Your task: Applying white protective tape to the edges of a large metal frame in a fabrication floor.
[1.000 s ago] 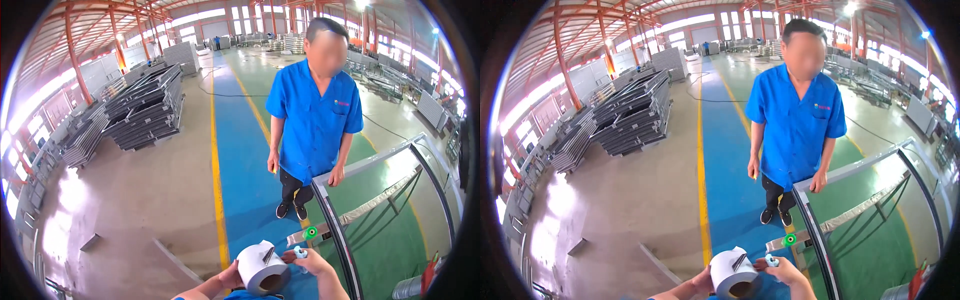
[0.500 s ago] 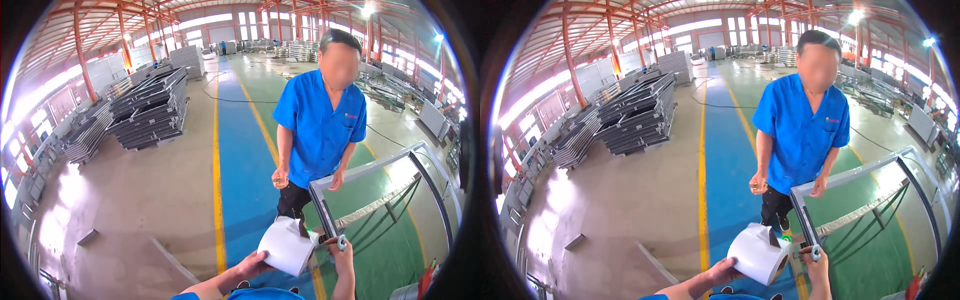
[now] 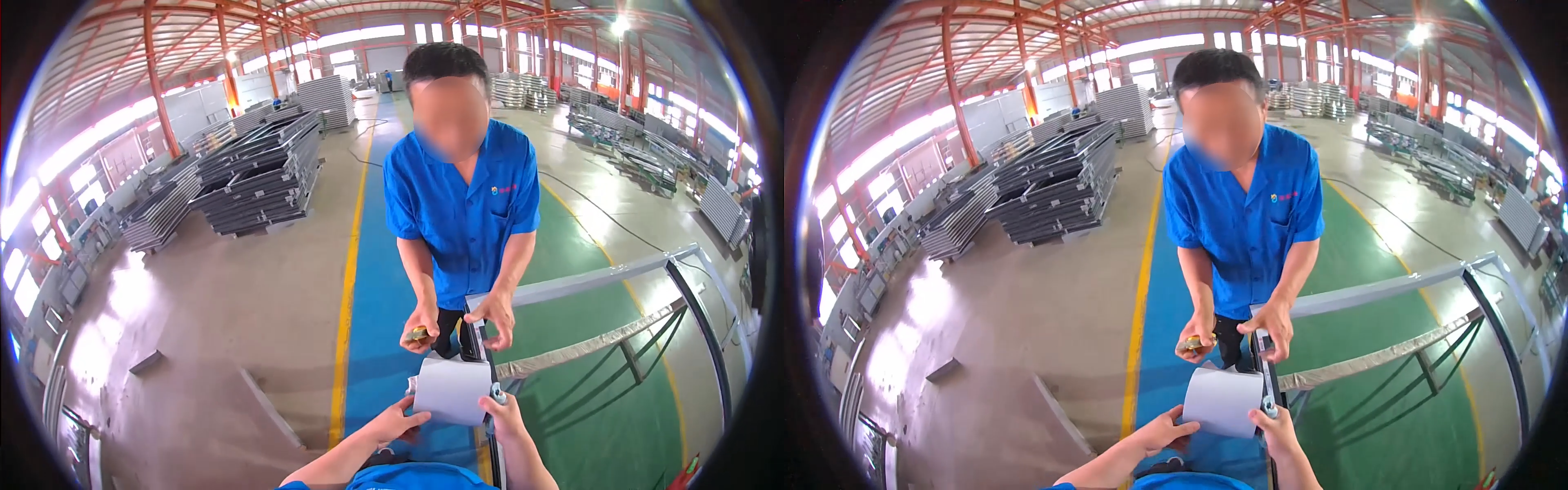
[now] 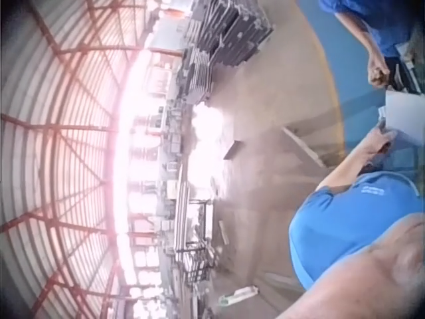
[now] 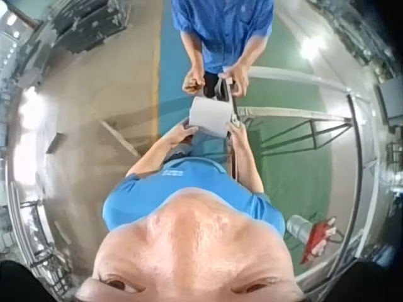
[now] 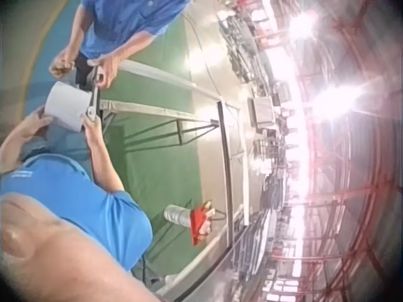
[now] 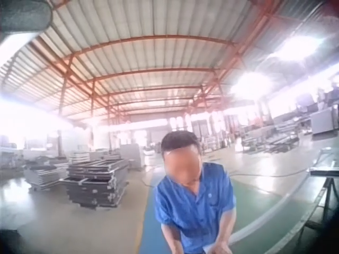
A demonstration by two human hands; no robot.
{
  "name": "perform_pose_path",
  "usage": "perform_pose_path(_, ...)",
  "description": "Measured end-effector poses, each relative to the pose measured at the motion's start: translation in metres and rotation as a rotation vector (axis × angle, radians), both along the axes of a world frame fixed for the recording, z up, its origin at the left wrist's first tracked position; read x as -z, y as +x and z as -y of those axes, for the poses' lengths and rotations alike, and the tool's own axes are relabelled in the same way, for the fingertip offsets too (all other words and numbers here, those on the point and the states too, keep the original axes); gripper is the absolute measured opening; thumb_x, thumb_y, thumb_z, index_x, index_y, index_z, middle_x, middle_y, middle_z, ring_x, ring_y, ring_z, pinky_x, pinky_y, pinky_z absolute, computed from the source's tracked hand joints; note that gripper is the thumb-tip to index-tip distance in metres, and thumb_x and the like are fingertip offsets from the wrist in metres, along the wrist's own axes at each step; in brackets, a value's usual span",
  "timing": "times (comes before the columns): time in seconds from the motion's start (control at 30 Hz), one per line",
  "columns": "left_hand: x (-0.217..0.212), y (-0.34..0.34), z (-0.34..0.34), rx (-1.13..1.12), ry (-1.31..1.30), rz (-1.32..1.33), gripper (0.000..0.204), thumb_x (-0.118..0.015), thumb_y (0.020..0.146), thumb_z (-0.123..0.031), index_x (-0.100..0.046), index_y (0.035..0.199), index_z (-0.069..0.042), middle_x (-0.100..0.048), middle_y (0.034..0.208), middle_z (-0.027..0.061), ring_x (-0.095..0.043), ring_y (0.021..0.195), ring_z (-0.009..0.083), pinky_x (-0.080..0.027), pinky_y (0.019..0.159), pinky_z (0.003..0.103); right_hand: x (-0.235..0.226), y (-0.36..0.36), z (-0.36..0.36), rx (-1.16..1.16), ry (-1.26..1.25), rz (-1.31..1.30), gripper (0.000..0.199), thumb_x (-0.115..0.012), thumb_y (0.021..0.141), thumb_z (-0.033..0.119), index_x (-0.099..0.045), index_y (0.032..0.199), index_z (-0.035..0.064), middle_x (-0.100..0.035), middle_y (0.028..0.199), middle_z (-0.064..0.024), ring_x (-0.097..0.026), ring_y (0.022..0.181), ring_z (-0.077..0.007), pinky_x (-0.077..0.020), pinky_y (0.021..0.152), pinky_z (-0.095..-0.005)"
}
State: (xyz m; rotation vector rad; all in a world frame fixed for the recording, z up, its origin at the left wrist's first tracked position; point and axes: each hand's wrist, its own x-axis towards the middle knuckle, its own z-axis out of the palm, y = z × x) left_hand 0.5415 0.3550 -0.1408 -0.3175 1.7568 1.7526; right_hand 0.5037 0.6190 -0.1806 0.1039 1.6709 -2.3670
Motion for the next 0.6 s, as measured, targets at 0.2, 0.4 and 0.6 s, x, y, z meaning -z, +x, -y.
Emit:
perform_pose_path(0.2, 0.023, 0.000, -0.001, -0.038, -0.276, -0.309, 0.078, -0.076, 0.077, -0.052, -0.057, 0.128, 0.005, -0.066, 0.112, 0.0181, -0.060, 0.106, 0.0260, -0.045, 0.096, 0.036, 0.003, -0.013, -0.007, -0.075, -0.008, 0.078, 0.023, -0.078, 0.081, 0.020, -0.065, 0.090, 0.0025, -0.062, 0.081, 0.0025, -0.056, 0.070, -0.0075, -0.0446, 0.064, -0.0250)
perform_pose_path(0.4, 0.015, 0.006, -0.018, -0.239, 0.043, -0.346, 0.069, -0.076, 0.083, -0.034, -0.052, 0.131, 0.008, -0.059, 0.127, 0.0160, -0.054, 0.117, 0.0224, -0.039, 0.103, 0.034, -0.009, -0.020, -0.004, -0.053, -0.089, 0.164, 0.035, -0.077, 0.082, 0.019, -0.064, 0.105, -0.0030, -0.067, 0.094, -0.0063, -0.064, 0.079, -0.0163, -0.0519, 0.074, -0.0328)
perform_pose_path(0.6, 0.002, 0.010, -0.025, -0.377, 0.163, -0.310, 0.052, -0.070, 0.090, -0.026, -0.053, 0.126, 0.008, -0.061, 0.118, 0.0134, -0.055, 0.109, 0.0188, -0.041, 0.099, 0.032, -0.004, -0.025, -0.002, -0.069, -0.105, 0.224, 0.040, -0.078, 0.082, 0.023, -0.063, 0.107, -0.0034, -0.068, 0.095, -0.0092, -0.066, 0.081, -0.0193, -0.0541, 0.072, -0.0364)
